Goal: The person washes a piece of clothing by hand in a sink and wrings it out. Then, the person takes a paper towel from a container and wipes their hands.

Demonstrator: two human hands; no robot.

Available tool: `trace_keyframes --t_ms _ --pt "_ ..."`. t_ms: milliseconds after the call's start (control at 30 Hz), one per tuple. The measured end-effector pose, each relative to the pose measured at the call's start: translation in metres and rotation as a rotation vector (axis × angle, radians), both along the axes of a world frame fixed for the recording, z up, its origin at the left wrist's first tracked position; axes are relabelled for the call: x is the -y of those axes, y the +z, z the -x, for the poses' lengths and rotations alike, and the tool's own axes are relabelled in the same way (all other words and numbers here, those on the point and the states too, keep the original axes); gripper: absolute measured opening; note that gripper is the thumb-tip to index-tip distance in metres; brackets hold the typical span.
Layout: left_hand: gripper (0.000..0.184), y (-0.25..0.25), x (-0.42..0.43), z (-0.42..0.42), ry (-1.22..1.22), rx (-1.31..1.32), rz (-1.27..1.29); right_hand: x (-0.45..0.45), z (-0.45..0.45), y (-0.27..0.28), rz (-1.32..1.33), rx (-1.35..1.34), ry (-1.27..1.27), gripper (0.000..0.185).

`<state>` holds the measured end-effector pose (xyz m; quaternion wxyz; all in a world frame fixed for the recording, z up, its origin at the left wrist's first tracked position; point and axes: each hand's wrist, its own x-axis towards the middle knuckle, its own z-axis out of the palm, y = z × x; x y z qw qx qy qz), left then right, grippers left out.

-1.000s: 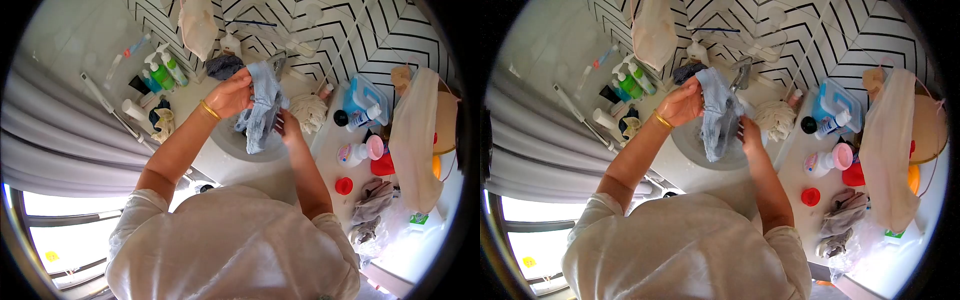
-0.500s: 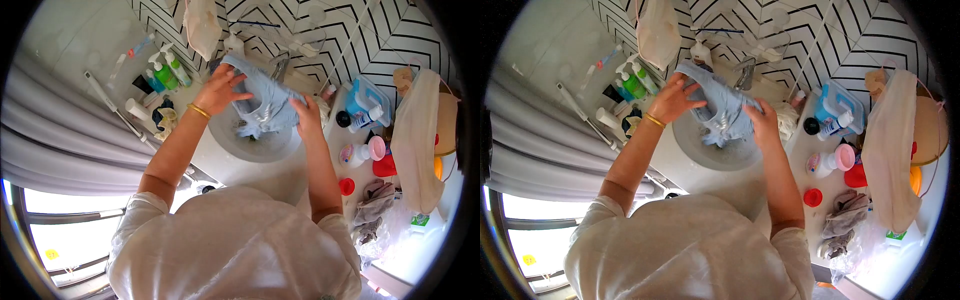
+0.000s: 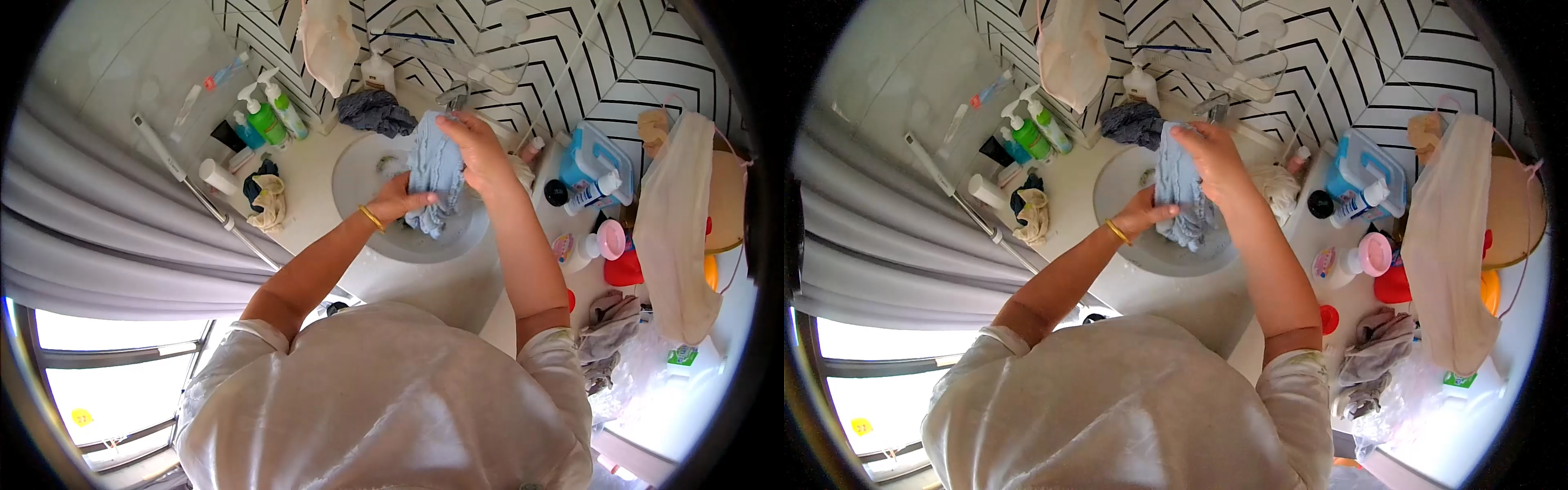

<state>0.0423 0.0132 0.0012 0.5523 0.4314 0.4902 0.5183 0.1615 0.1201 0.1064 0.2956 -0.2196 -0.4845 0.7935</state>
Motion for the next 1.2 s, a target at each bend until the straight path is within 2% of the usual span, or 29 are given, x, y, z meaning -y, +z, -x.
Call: trace_keyframes --t_ms 100,200,233,333,467,567,667,767,833,900,933,1000,1100,1200 --pt "0.057 0.01 0.002 0.007 -0.122 -0.133 0.131 -0.001 -0.001 -0.012 0.057 -0.066 0.004 0.026" --pt "0.059 0.001 0.007 0.026 0.089 -0.01 0.225 -0.014 -0.007 -0.036 0.096 -0.102 -0.036 0.024" --pt "0.057 0.038 0.017 0.02 0.001 0.208 0.058 -0.019 -0.009 -0.05 0.114 -0.109 -0.048 0.024" --pt "0.048 0.042 0.02 0.044 -0.141 0.804 0.06 -0.017 -0.022 -0.084 0.112 0.18 -0.148 0.026" --pt "0.049 0.042 0.016 0.057 -0.08 0.953 -0.051 0.021 -0.027 -0.121 -0.036 0.295 -0.422 0.024" --pt "0.051 0.052 0.018 0.048 -0.078 0.972 -0.105 0.042 -0.032 -0.149 0.026 0.147 0.035 0.025" --pt "0.054 0.059 0.017 0.039 -0.063 0.958 -0.134 0.056 -0.004 -0.21 -0.163 0.178 0.29 0.024" --pt "0.055 0.066 0.021 0.037 -0.095 0.924 -0.169 0.075 0.009 -0.189 0.097 0.308 0.305 0.025" --pt "0.056 0.068 0.027 0.036 -0.065 0.877 -0.187 0.071 0.008 -0.169 0.077 0.241 0.317 0.028" --pt "0.054 0.068 0.03 0.045 -0.134 0.94 -0.209 0.06 0.004 -0.155 0.069 0.185 0.327 0.03" --pt "0.054 0.067 0.032 0.05 -0.168 0.974 -0.223 0.056 0.004 -0.154 0.077 0.12 0.247 0.029" --pt "0.052 0.063 0.038 0.062 -0.062 0.93 -0.22 0.048 0.003 -0.15 0.091 -0.006 0.087 0.029" --pt "0.048 0.059 0.046 0.077 0.068 0.825 -0.187 0.035 -0.016 -0.094 0.446 -0.255 0.057 0.022" --pt "0.045 0.042 0.051 0.096 0.168 0.755 -0.098 0.008 -0.039 -0.08 0.245 -0.223 -0.016 0.017"
